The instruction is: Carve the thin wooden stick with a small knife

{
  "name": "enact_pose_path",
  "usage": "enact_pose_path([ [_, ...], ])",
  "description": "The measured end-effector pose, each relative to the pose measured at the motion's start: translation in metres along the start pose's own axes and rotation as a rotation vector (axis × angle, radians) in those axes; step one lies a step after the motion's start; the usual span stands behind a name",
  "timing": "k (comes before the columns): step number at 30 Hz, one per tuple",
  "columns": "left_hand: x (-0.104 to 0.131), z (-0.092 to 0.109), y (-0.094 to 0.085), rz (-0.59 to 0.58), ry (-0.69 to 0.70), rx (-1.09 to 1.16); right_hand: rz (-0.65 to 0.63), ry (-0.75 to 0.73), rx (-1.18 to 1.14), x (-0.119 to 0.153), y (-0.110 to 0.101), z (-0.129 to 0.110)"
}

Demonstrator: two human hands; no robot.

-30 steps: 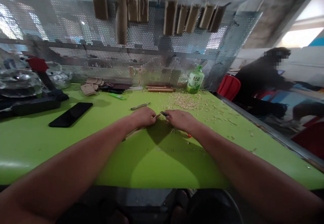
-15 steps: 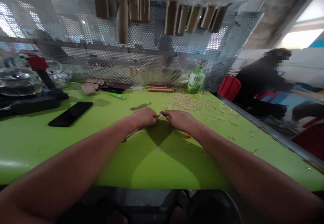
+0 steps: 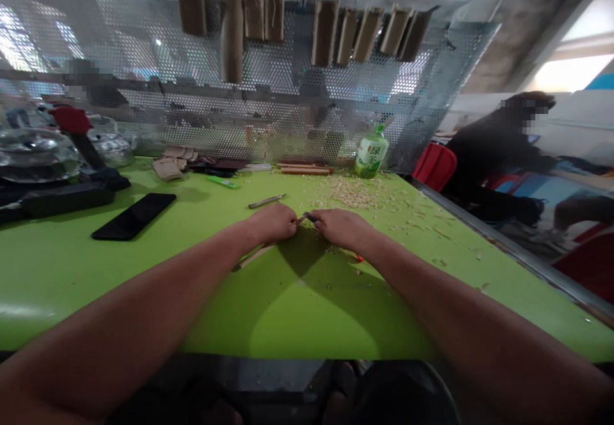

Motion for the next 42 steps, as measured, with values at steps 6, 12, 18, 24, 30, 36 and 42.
enact_pose_path([
  [6, 0.0, -0.002, 0.001, 0.017, -0.018, -0.014, 0.019, -0.002, 0.054, 0.002, -0.001, -0.005],
  [12, 0.0, -0.001, 0.001, 0.025, -0.056, -0.046, -0.03, 0.004, 0.072, 0.0, -0.004, -0.009],
  [18, 0.001, 0.001, 0.001, 0.032, -0.111, -0.07, -0.07, 0.027, 0.112, -0.003, -0.011, -0.013],
  [24, 0.003, 0.002, -0.001, 0.018, -0.136, -0.069, -0.125, 0.016, 0.153, -0.01, -0.016, -0.018],
  [30, 0.0, 0.0, 0.001, 0.011, -0.13, -0.062, -0.225, 0.019, 0.179, -0.017, -0.022, -0.02],
  [36, -0.001, 0.003, 0.001, 0.017, -0.131, -0.056, -0.298, 0.03, 0.19, -0.021, -0.03, -0.022],
  [42, 0.001, 0.005, -0.001, 0.006, -0.116, -0.061, -0.175, 0.019, 0.172, -0.007, -0.017, -0.017],
])
Point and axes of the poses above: each hand's wrist, its own x-axis away from the middle knuckle, its own y-axis out of the palm, z = x × y, the point moved 6 cm from there along -x, towards the middle knuckle
